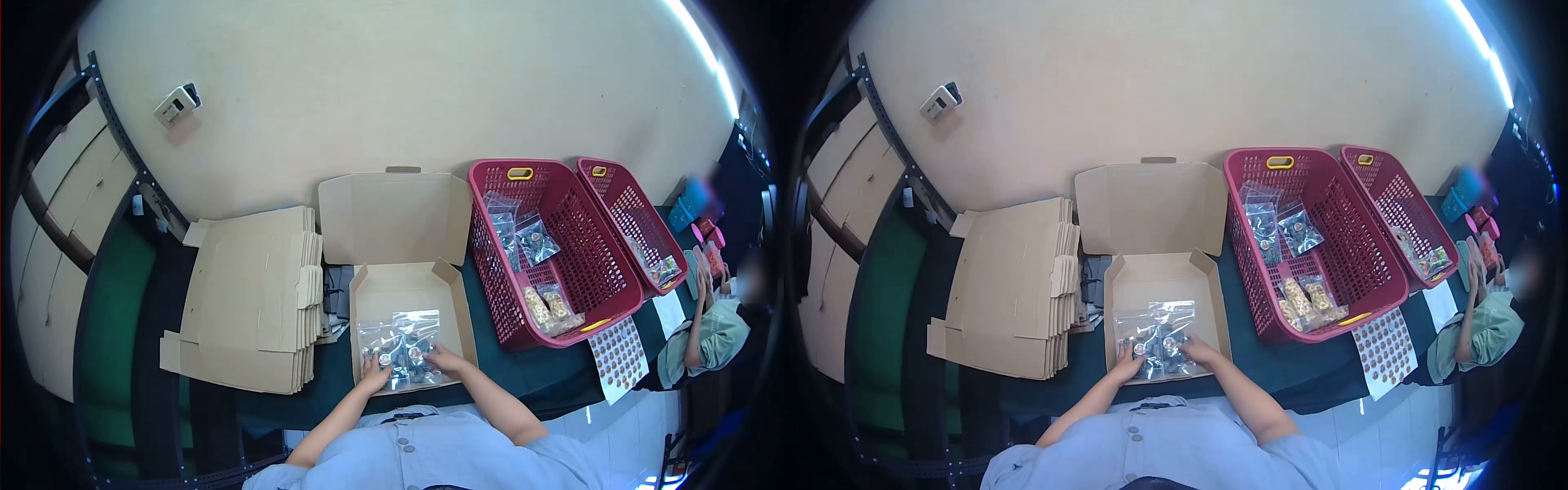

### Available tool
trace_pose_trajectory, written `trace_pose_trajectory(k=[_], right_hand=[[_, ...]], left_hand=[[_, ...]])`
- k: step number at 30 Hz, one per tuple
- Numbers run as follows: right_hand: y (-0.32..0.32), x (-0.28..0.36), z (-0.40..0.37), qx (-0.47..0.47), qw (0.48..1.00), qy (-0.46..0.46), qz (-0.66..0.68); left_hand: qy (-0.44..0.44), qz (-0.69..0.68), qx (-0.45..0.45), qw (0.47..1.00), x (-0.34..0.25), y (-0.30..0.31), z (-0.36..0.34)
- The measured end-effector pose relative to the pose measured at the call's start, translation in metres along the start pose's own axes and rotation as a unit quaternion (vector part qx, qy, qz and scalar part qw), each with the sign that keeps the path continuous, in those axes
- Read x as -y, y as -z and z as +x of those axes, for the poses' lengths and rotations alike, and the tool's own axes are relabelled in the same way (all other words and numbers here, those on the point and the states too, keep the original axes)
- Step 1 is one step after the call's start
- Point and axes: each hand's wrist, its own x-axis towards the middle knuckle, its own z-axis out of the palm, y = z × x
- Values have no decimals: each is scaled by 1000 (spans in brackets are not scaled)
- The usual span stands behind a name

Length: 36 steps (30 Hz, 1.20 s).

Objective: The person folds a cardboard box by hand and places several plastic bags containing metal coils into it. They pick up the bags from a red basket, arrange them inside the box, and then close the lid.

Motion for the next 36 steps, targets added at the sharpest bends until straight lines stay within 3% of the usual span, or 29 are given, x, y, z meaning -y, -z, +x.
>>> trace_pose_trajectory(k=[4,6,8,10,12,14,16,18,20,21,22,24,28,30,33,36], right_hand=[[-12,-2,6,-28,991,29,-131],[-11,1,6,-32,993,32,-108],[-9,10,-3,24,993,9,-119],[-15,9,-5,6,989,21,-144],[-24,2,-2,-70,954,150,-248],[-27,5,-2,-92,947,124,-282],[-42,40,-43,-206,863,37,-460],[-41,57,-69,-223,864,70,-446],[-37,69,-96,-258,848,228,-404],[-36,82,-116,-284,835,279,-380],[-31,95,-136,-290,836,271,-379],[-12,125,-176,-288,820,387,-307],[58,174,-227,-314,850,393,-156],[112,194,-232,-388,777,439,-231],[180,221,-228,-376,790,406,-263],[249,233,-189,-358,766,391,-364]], left_hand=[[18,42,9,999,-1,-1,0],[-5,28,-15,999,0,-3,0],[-11,40,-9,999,1,-3,0],[-8,32,-21,999,0,-3,1],[-16,47,-23,998,0,-2,-1],[-19,41,-35,998,-1,1,-1],[-40,59,-44,996,4,2,0],[-103,-8,-68,992,-2,6,1],[-125,11,-74,989,-29,14,-11],[-174,-15,-73,982,-44,17,-13],[-220,-43,-72,972,-58,18,-18],[-247,-49,-67,965,-102,22,-31],[-363,-44,-69,928,-211,30,-76],[-398,-48,-72,913,-257,26,-86],[-491,-46,-73,867,-319,9,-81],[-519,-122,-51,844,-374,-26,-46]])
